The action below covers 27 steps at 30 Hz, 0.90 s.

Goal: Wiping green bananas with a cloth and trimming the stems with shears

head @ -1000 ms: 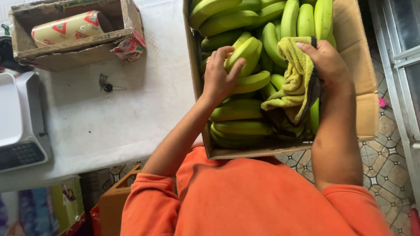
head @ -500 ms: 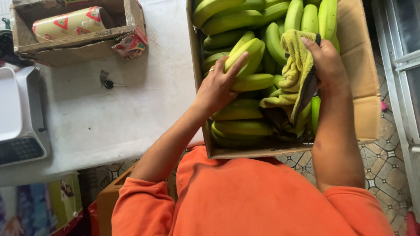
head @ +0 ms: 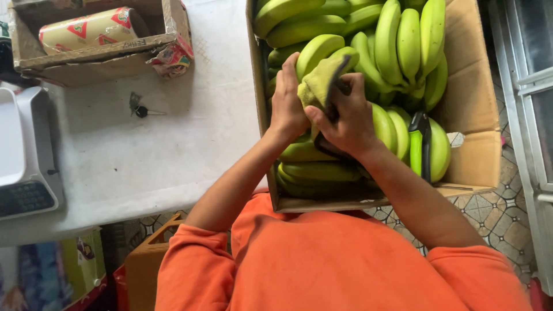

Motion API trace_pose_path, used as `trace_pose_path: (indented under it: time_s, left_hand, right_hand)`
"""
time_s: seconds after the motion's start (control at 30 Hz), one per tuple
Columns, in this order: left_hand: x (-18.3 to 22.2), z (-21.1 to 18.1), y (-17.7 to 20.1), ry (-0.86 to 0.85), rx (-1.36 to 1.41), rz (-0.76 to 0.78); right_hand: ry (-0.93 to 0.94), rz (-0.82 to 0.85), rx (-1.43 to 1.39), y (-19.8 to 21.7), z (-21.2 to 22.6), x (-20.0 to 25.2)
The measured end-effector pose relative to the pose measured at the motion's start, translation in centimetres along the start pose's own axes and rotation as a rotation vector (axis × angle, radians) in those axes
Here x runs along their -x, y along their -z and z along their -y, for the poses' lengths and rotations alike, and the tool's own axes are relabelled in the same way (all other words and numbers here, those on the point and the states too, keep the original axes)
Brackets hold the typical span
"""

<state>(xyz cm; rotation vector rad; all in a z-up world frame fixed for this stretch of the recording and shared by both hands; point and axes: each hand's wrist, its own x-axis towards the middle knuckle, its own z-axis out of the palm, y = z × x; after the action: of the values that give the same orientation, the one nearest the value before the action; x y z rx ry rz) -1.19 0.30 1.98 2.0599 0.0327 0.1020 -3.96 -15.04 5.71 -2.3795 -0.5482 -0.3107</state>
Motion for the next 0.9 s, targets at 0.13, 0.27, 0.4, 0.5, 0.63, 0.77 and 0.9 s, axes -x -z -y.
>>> trace_pose_path:
  time_s: [0.13, 0.27, 0.4, 0.5, 0.63, 0.77, 0.9]
  left_hand:
    - [0.0, 1.0, -0.9, -0.112, 0.005, -0.061]
    - [-0.3, -0.9, -0.9, 0.076, -0.014, -0.032]
    - [-0.1, -3.1, 0.4, 0.266, -0.048, 0.078]
    - [-0.1, -3.9, 1.7, 0.336, -0.031, 0.106]
    - [-0.1, -4.5, 2.7, 0.362, 0.015, 0.061]
    - [-0.5, -4.4, 4.1, 0.358, 0.175, -0.062]
    - [0.3, -3.6, 4.8, 0.337, 0.44, -0.126]
  right_hand:
    - [0.048, -0.108, 0.046, -1.2, -2.7, -0.9]
    - [0.027, -0.248, 0.078, -2.1, -8.2, -2.8]
    - [-0.161, -0.171, 0.028, -3.0, -15.1, -3.7]
    - [-0.356, -0.093, 0.025, -5.1, -19.2, -3.8]
    - [-0.398, -0.07, 0.023, -5.6, -20.8, -3.9]
    - [-0.471, -0.027, 0.08, -5.0, -22.4, -3.4]
    - [-0.486, -0.251, -0.291, -0.8, -18.7, -3.4]
